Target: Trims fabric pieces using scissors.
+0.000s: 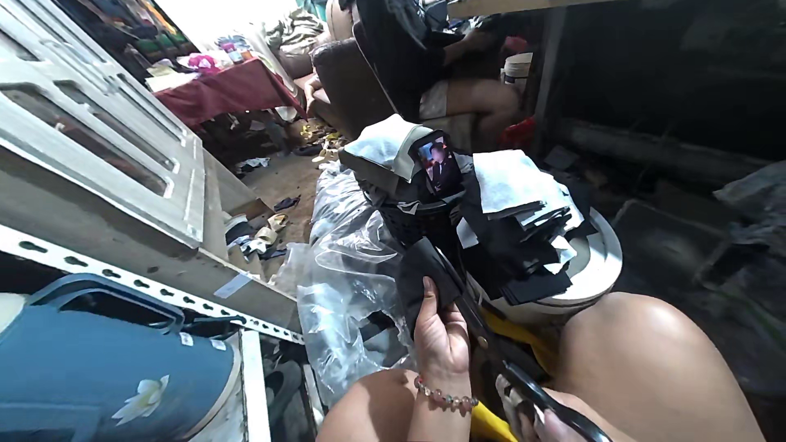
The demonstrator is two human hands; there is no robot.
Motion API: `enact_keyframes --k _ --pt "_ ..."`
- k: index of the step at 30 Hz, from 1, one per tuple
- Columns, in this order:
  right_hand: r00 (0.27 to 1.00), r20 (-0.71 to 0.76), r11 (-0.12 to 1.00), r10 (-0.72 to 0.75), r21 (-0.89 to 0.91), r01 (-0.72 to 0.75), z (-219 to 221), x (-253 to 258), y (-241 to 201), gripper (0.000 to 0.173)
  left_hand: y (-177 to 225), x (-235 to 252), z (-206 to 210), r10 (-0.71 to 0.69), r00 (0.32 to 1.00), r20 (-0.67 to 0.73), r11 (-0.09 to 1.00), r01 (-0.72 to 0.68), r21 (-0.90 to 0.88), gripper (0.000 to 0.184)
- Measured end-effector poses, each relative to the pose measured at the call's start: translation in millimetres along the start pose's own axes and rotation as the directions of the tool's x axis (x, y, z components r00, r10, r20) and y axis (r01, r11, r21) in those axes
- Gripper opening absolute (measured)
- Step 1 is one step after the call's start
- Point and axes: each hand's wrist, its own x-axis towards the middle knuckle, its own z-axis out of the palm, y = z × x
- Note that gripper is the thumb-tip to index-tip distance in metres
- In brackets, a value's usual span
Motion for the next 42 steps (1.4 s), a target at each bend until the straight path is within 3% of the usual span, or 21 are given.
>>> enact_keyframes --k 2,4,8,10,12,16,18,20,24,30,34,37,40,42 --pt "1.000 0.003 0.997 0.027 0.075 -0.027 0.9 1.9 -0.3 0.057 -2.4 -5.4 -1.4 -0.029 1.000 0.006 0.999 0.029 0.034 0.017" --pt "1.000 -0.020 0.995 0.019 0.095 -0.017 2.7 5.6 -4.0 0.054 -5.2 -10.1 -3.2 -0.056 0.998 0.013 0.996 0.055 0.069 0.019" --pt "0.998 -0.061 0.995 -0.019 0.092 0.024 3.6 7.1 -2.7 0.022 -8.7 -6.8 -8.9 -0.053 0.999 0.012 0.995 0.051 0.086 0.016" --pt "0.997 -0.066 0.996 -0.052 0.072 0.056 3.7 4.2 -0.9 0.017 -9.1 -5.5 -10.2 -0.047 0.999 0.003 0.995 0.046 0.089 0.014" --pt "0.997 -0.062 0.997 -0.043 0.062 0.047 3.4 2.3 -0.9 0.020 -9.1 -6.5 -12.9 -0.058 0.998 0.003 0.994 0.057 0.092 0.014" --pt "1.000 -0.026 0.990 -0.005 0.144 0.009 0.7 6.4 0.2 0.053 -12.3 -14.0 -16.6 -0.106 0.994 0.001 0.973 0.104 0.207 0.018" --pt "0.998 -0.063 0.973 -0.005 0.232 0.019 2.6 9.7 -3.3 0.053 -16.2 -16.2 -22.0 -0.127 0.992 0.025 0.970 0.119 0.212 0.016" --pt "0.996 -0.091 0.961 0.013 0.276 0.013 5.3 9.8 -6.9 0.039 -18.2 -15.3 -24.8 -0.129 0.991 0.021 0.971 0.122 0.208 0.016" --pt "0.994 -0.107 0.970 0.015 0.244 0.011 9.2 4.5 -11.0 0.020 -17.6 -14.0 -25.7 -0.133 0.991 0.018 0.972 0.127 0.196 0.018" --pt "0.983 -0.156 0.994 -0.098 0.035 0.104 -1.6 -5.7 -6.7 0.019 -18.6 -4.8 -34.8 -0.148 0.988 0.054 0.977 0.138 0.162 0.013" --pt "0.912 -0.349 0.959 -0.214 -0.251 0.129 -5.0 -25.0 -9.7 0.032 -12.0 2.7 -28.6 -0.107 0.994 -0.012 0.969 0.107 0.225 0.012" --pt "0.826 -0.497 0.929 -0.267 -0.361 0.083 -16.5 -37.2 -14.9 0.027 -5.4 9.6 -4.1 -0.084 0.995 -0.052 0.914 0.097 0.394 0.012" --pt "0.750 -0.596 0.933 -0.287 -0.352 0.077 -31.3 -42.3 -18.3 0.018 -2.0 7.9 45.6 -0.076 0.994 0.078 0.843 0.022 0.538 0.021" --pt "0.699 -0.662 0.952 -0.272 -0.294 0.092 -31.1 -41.8 -29.4 0.009 -0.7 1.7 88.2 -0.078 0.968 0.240 0.819 -0.075 0.569 0.023"
